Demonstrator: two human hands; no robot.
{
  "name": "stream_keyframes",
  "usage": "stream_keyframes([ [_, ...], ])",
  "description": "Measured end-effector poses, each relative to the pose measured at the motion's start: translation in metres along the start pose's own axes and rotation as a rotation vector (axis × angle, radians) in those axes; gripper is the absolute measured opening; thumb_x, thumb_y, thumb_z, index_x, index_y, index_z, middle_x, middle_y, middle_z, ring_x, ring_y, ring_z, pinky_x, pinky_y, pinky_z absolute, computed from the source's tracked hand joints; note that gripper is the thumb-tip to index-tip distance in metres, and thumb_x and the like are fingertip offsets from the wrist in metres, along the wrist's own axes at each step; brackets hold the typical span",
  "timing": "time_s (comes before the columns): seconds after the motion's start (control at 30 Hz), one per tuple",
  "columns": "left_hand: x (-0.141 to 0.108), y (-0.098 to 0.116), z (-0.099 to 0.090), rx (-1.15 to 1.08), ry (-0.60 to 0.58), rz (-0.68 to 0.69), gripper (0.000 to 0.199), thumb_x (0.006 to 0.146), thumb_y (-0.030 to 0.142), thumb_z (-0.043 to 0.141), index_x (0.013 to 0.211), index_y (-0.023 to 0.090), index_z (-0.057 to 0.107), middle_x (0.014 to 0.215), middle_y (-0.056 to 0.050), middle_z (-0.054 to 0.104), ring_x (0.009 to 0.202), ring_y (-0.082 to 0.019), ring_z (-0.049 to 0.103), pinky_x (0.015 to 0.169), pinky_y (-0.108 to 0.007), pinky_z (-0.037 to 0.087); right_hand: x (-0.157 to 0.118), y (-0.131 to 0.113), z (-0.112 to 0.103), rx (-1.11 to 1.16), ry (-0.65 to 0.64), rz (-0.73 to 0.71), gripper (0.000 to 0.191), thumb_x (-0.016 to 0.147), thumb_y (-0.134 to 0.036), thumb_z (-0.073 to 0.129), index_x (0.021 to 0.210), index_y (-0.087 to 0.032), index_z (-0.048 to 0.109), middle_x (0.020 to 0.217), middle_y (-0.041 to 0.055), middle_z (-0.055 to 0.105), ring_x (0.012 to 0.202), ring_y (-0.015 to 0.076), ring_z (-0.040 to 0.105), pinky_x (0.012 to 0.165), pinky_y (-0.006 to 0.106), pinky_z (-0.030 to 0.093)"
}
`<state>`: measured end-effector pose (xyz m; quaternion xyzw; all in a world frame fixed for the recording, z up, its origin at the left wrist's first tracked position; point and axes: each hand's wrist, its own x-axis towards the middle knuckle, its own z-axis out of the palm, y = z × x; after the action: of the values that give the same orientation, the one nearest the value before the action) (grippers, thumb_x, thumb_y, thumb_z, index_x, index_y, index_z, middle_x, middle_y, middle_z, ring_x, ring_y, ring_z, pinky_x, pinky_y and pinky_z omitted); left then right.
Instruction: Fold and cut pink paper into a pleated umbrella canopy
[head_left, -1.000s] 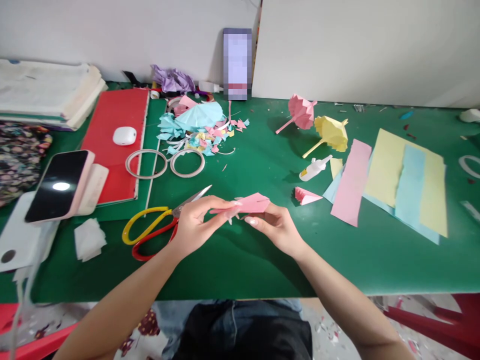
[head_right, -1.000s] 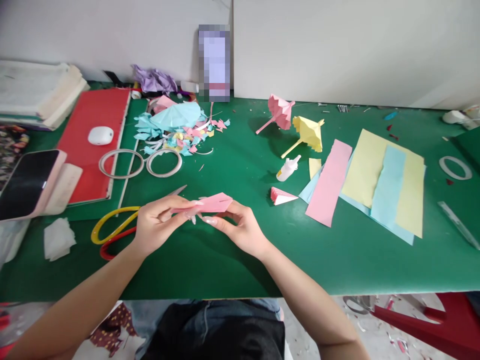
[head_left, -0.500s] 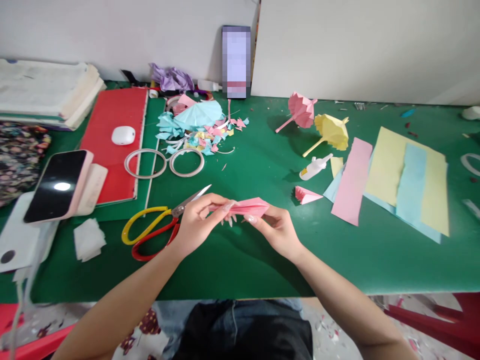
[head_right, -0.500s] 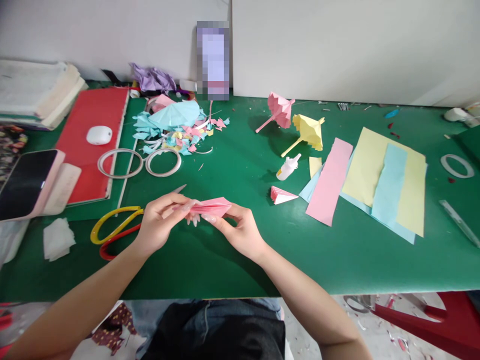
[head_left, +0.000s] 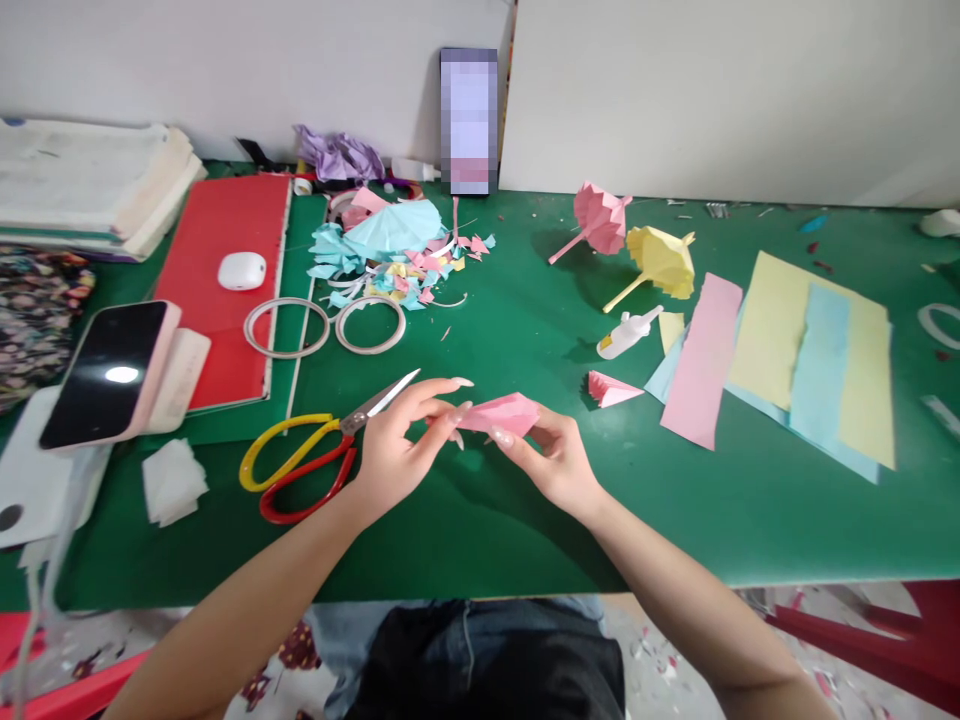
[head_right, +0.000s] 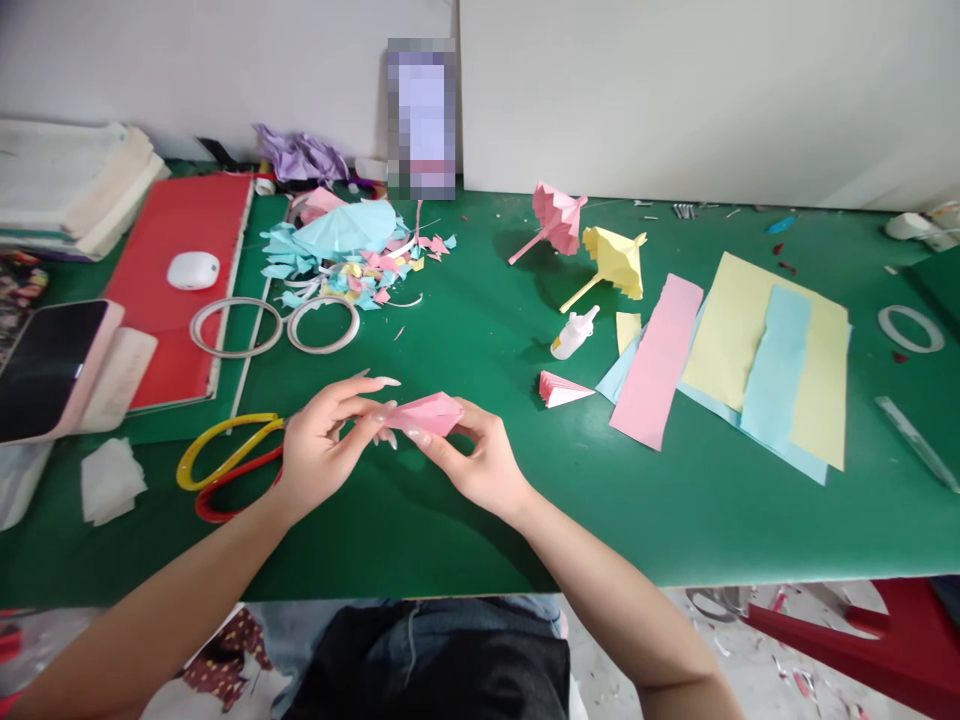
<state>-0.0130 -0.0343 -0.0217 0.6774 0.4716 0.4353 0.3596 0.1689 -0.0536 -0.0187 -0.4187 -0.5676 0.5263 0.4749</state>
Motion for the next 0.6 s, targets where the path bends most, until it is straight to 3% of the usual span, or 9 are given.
stream_keyframes([
  [0.23, 0.0019, -0.0028, -0.0001, 0.067, -0.084, 0.033, 0.018, 0.087, 0.023, 0.055, 0.102, 0.018, 0.063, 0.073, -0.001, 0.071, 0.055, -0.011, 0.065, 0.056, -0.020, 0.052, -0.0006, 0.0026, 0.0008, -0.047, 0.067, 0.003, 0.020, 0.087, -0.032, 0.057, 0.088, -0.018, 0.071, 0.084, 0.0052, 0.070, 0.074, 0.0163, 0.063, 0.068, 0.028, 0.052],
  [0.37, 0.0019, -0.0026, -0.0008, 0.146, -0.225, 0.074, 0.019, 0.087, 0.029, 0.055, 0.098, 0.018, 0.065, 0.067, 0.000, 0.068, 0.054, -0.010, 0.061, 0.055, -0.019, 0.048, -0.0009, 0.0015, -0.0008, -0.117, -0.067, 0.046, 0.028, 0.090, -0.033, 0.053, 0.076, -0.015, 0.068, 0.068, 0.0048, 0.070, 0.064, 0.0154, 0.064, 0.066, 0.028, 0.052],
  [0.47, 0.0016, -0.0007, -0.0014, 0.141, -0.313, 0.037, 0.019, 0.084, 0.034, 0.059, 0.094, 0.018, 0.064, 0.055, 0.004, 0.063, 0.048, -0.009, 0.058, 0.050, -0.018, 0.045, -0.0013, -0.0007, -0.0025, -0.187, -0.187, 0.040, 0.028, 0.092, -0.031, 0.049, 0.077, -0.014, 0.065, 0.068, 0.0057, 0.070, 0.062, 0.0151, 0.064, 0.066, 0.028, 0.052],
  [0.6, 0.0023, 0.0021, -0.0022, 0.044, -0.346, -0.071, 0.018, 0.086, 0.033, 0.055, 0.095, 0.018, 0.060, 0.057, 0.002, 0.065, 0.052, -0.011, 0.061, 0.052, -0.019, 0.045, -0.0024, -0.0001, -0.0022, -0.170, -0.165, 0.018, 0.034, 0.097, -0.033, 0.037, 0.078, -0.015, 0.058, 0.066, 0.0043, 0.067, 0.060, 0.0138, 0.065, 0.063, 0.025, 0.052],
])
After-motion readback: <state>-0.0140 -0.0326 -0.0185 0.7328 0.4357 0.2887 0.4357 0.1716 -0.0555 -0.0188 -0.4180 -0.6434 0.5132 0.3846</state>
